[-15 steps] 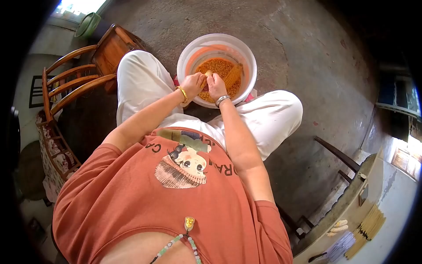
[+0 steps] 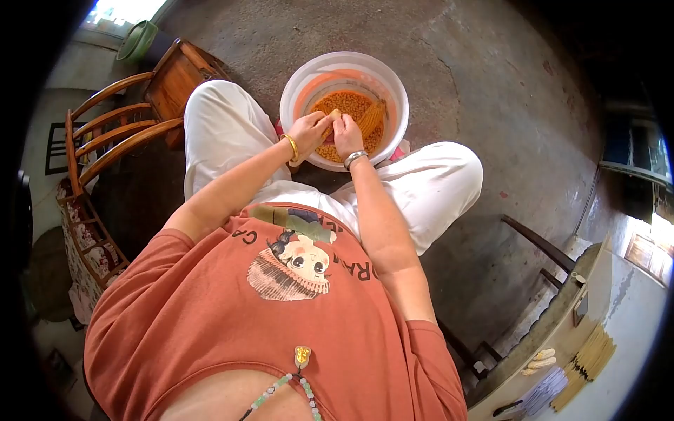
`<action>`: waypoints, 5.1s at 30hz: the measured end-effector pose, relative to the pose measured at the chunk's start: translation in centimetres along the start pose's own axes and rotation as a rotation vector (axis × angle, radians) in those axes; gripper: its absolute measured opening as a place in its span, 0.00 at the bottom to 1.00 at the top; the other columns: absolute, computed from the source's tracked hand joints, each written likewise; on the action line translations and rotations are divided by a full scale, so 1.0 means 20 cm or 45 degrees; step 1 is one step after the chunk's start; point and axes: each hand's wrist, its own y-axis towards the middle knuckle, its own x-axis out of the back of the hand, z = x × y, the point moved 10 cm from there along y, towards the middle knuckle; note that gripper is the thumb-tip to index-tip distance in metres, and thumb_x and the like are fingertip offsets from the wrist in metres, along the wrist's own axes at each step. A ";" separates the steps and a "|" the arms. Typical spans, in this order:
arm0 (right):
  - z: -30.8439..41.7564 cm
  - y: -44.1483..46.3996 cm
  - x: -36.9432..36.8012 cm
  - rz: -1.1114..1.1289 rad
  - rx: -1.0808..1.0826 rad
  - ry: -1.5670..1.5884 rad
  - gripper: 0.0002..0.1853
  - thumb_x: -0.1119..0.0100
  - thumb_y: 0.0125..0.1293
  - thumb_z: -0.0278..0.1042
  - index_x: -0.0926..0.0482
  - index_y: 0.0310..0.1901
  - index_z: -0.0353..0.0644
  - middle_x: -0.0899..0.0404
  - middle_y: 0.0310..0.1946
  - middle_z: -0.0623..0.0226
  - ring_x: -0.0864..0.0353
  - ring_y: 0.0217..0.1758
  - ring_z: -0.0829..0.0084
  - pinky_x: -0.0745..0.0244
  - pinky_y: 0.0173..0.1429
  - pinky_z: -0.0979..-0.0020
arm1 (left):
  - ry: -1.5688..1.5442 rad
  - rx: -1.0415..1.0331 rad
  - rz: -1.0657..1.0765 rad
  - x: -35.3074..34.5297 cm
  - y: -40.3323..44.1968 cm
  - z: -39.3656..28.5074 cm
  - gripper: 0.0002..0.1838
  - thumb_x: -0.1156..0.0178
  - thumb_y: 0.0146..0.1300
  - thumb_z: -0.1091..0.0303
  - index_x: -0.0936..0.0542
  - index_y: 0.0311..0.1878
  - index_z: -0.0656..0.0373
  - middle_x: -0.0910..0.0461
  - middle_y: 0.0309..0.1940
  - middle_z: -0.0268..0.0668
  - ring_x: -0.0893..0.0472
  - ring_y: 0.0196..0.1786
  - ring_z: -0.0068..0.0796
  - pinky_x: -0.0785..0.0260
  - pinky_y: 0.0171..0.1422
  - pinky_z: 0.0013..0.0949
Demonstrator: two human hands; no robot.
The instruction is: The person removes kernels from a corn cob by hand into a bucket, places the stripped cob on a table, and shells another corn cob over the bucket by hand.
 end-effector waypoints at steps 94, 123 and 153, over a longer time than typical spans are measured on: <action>0.22 -0.03 0.05 -0.265 0.293 -0.785 0.31 0.58 0.69 0.63 0.23 0.31 0.38 0.21 0.27 0.48 0.21 0.33 0.46 0.27 0.37 0.56 | -1.498 0.593 0.002 -0.24 0.12 0.21 0.11 0.50 0.71 0.59 0.27 0.40 0.57 0.24 0.32 0.34 0.24 0.34 0.29 0.28 0.42 0.35; 0.07 0.05 0.19 -0.392 0.132 -0.733 0.22 0.51 0.68 0.53 0.19 0.34 0.40 0.19 0.31 0.51 0.19 0.36 0.51 0.25 0.42 0.60 | -1.390 0.711 -0.009 -0.16 0.05 0.16 0.13 0.45 0.69 0.56 0.25 0.47 0.55 0.23 0.41 0.36 0.23 0.42 0.32 0.27 0.45 0.41; 0.16 0.02 0.10 -0.309 0.407 -0.548 0.23 0.55 0.72 0.49 0.22 0.32 0.36 0.25 0.20 0.64 0.25 0.23 0.72 0.30 0.29 0.68 | -1.294 0.610 -0.109 -0.11 0.04 0.09 0.19 0.44 0.68 0.53 0.25 0.53 0.58 0.23 0.37 0.36 0.24 0.37 0.30 0.26 0.40 0.40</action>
